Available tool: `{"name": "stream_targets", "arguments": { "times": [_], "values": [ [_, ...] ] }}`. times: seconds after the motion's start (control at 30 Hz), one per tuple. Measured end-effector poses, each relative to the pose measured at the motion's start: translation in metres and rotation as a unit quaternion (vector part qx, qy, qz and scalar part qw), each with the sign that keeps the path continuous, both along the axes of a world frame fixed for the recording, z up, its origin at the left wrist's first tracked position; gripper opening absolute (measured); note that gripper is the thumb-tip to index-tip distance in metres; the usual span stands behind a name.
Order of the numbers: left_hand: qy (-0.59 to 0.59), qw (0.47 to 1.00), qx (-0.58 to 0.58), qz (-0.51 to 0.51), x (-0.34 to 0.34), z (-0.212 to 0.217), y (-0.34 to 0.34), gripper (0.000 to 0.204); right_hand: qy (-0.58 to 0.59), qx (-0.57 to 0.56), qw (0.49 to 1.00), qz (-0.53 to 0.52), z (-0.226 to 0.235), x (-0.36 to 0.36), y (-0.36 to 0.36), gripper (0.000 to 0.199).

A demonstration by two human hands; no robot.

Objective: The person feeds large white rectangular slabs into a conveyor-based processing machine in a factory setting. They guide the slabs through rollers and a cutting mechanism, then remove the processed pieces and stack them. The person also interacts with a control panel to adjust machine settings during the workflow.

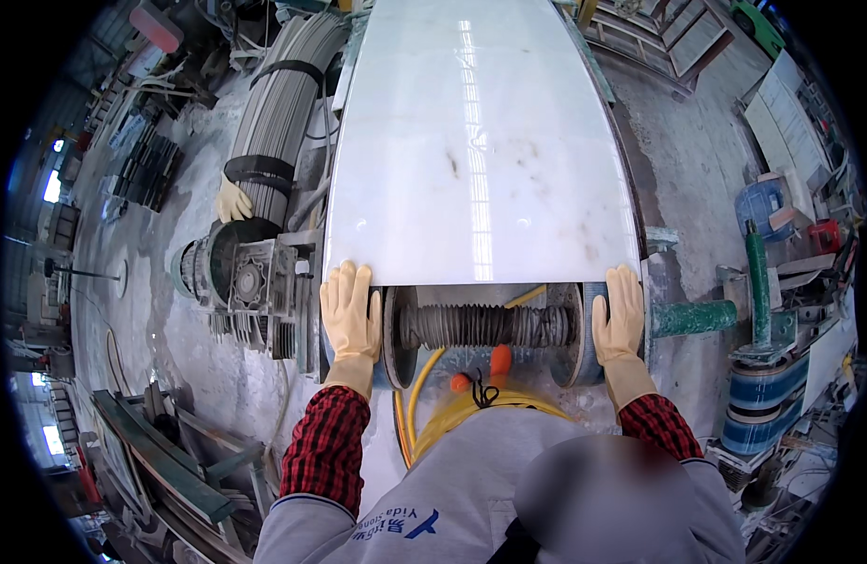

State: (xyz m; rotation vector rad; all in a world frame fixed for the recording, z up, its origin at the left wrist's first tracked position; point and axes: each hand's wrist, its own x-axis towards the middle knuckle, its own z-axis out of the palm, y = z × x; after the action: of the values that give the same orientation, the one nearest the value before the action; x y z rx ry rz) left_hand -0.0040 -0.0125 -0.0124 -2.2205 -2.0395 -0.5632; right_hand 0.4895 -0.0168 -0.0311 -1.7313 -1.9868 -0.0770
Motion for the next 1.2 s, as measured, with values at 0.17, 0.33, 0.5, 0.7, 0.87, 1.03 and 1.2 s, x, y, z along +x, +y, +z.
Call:
{"name": "stream_targets", "arguments": {
  "times": [0.17, 0.33, 0.5, 0.7, 0.87, 1.03, 1.2],
  "values": [
    [0.007, 1.0, 0.005, 0.005, 0.001, -0.001, -0.002, 0.049, 0.0, 0.004, 1.0, 0.002, 0.003, -0.002, -0.002, 0.047],
    [0.009, 1.0, -0.003, 0.009, 0.002, 0.001, -0.003, 0.049, 0.011, -0.002, 1.0, 0.006, 0.011, -0.006, -0.003, 0.046],
    [0.014, 1.0, -0.003, 0.012, 0.001, -0.003, -0.006, 0.049, 0.007, 0.009, 1.0, 0.004, 0.004, -0.003, -0.007, 0.046],
    [0.008, 1.0, -0.004, 0.016, 0.002, -0.003, -0.008, 0.048, 0.001, 0.013, 1.0, 0.006, -0.004, 0.001, -0.009, 0.047],
    [0.012, 1.0, 0.0, 0.014, 0.002, -0.003, -0.01, 0.048, 0.008, 0.014, 1.0, 0.013, 0.0, -0.001, -0.009, 0.047],
    [0.014, 1.0, -0.001, 0.012, 0.003, -0.001, -0.012, 0.048, 0.0, 0.023, 1.0, 0.018, 0.0, 0.0, -0.011, 0.047],
    [0.018, 1.0, -0.005, 0.017, 0.003, -0.002, -0.015, 0.048, 0.001, 0.024, 0.999, 0.022, 0.002, -0.002, -0.014, 0.048]
  ]
}}
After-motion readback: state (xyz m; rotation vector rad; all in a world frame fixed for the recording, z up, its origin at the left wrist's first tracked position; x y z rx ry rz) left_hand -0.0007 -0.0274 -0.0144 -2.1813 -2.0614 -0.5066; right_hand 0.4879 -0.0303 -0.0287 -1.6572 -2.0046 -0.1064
